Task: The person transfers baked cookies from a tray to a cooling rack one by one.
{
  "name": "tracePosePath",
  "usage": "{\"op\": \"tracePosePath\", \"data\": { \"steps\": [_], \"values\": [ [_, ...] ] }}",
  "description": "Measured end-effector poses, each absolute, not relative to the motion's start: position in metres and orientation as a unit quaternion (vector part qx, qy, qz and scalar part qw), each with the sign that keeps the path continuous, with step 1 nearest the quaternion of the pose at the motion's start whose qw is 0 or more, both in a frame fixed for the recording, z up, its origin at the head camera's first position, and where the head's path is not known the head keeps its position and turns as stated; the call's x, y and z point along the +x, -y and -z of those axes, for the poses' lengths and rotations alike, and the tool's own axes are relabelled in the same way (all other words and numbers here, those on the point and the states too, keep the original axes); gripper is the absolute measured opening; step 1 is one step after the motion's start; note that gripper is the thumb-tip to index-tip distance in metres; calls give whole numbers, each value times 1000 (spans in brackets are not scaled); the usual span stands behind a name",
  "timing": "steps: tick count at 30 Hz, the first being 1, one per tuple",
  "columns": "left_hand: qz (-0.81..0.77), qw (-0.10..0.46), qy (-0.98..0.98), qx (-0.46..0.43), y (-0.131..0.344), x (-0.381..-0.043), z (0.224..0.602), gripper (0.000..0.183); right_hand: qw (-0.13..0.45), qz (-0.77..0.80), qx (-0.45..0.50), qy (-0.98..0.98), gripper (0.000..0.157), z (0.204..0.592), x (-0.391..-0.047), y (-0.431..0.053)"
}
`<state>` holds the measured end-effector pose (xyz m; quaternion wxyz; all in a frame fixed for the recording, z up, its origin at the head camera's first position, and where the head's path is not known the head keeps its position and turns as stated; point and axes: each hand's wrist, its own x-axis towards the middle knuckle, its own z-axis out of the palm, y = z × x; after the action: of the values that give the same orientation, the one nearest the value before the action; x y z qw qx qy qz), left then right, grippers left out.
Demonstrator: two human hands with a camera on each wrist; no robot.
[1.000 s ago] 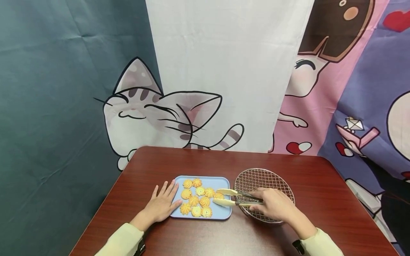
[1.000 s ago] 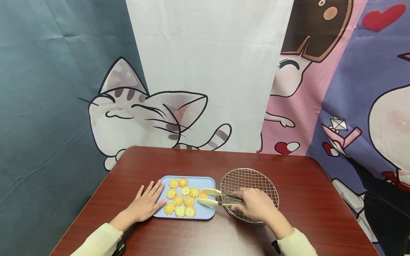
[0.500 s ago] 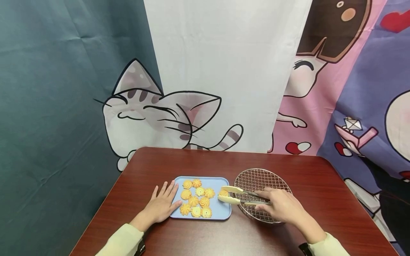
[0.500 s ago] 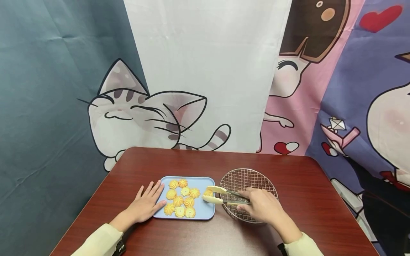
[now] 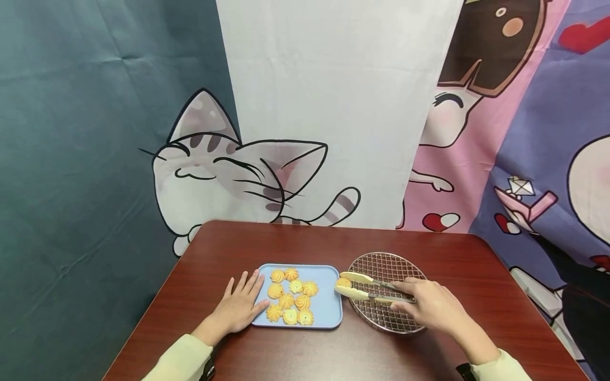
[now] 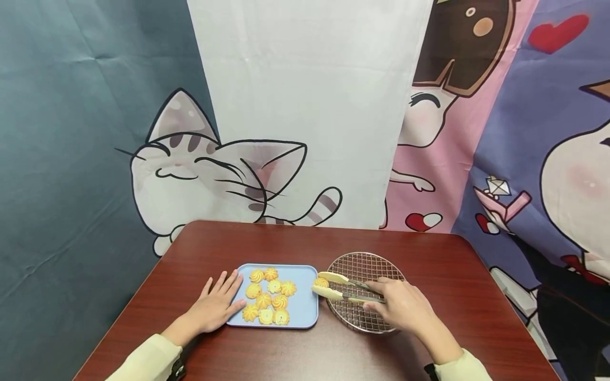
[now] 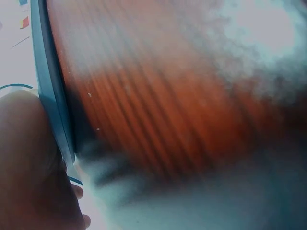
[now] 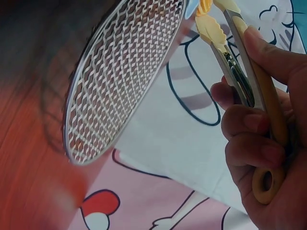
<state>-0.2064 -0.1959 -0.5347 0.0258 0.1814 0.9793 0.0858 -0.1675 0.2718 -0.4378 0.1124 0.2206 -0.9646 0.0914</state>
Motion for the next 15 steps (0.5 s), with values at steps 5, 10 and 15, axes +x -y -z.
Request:
{"op": "tracePosePath", "data": {
  "steps": [5,10,15],
  "values": [
    [-83,28,-979,182,196,-207,535,75,115,-93,212,966,47,434,-170,-283],
    [-82,27,-980,179,195,-207,535,75,119,-103,210,965,48,435,-172,-295],
    [-81,30,-980,178,195,-207,535,75,122,-109,197,967,49,436,-174,-304]
  ]
}}
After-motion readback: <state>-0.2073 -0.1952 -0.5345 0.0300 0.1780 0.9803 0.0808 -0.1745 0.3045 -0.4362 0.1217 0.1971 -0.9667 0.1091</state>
